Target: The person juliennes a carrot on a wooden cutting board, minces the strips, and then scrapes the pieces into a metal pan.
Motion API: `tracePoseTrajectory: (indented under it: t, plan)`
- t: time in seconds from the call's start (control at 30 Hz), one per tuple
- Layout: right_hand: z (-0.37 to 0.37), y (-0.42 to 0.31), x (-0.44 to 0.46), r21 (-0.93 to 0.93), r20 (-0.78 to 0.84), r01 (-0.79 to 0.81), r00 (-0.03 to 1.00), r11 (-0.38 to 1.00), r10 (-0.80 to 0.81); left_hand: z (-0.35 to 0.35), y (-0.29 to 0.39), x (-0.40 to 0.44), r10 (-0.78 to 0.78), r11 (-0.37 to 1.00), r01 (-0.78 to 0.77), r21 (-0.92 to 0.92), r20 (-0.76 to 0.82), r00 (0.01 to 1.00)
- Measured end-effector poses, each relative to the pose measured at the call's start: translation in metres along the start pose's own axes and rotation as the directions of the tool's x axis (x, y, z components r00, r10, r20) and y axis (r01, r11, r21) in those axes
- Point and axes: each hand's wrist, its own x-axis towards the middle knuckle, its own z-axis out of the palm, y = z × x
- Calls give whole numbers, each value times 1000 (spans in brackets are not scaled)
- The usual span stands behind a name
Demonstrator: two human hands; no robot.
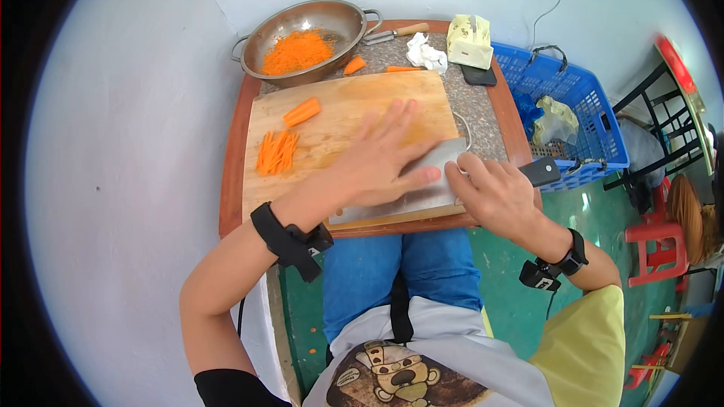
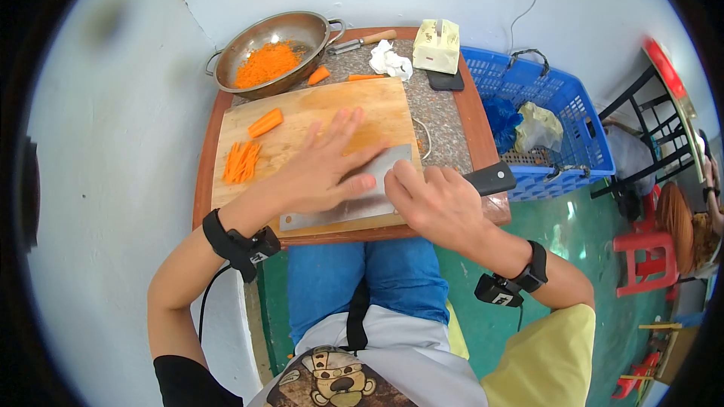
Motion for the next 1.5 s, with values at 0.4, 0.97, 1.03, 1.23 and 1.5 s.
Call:
tracePoseTrajectory:
  t: [0.4,0.97,1.03,1.23,1.5]
  plan:
    - [38,47,13,372,386,-546,826,751,410,-11,-58,-48,-532,817,371,-441,-328,781]
    - [48,91,44,405,826,-752,545,520,144,43,-41,-124,-728,681,609,-408,-472,498]
    - [51,89,46,338,861,-800,475,495,179,54,-47,-134,-734,657,667,-352,-501,459]
    - [59,94,44,358,843,-790,503,498,191,63,-42,-130,-728,683,579,-444,-472,497]
    - [50,93,59,273,883,-836,414,476,220,66,-31,-117,-671,741,512,-434,-484,562]
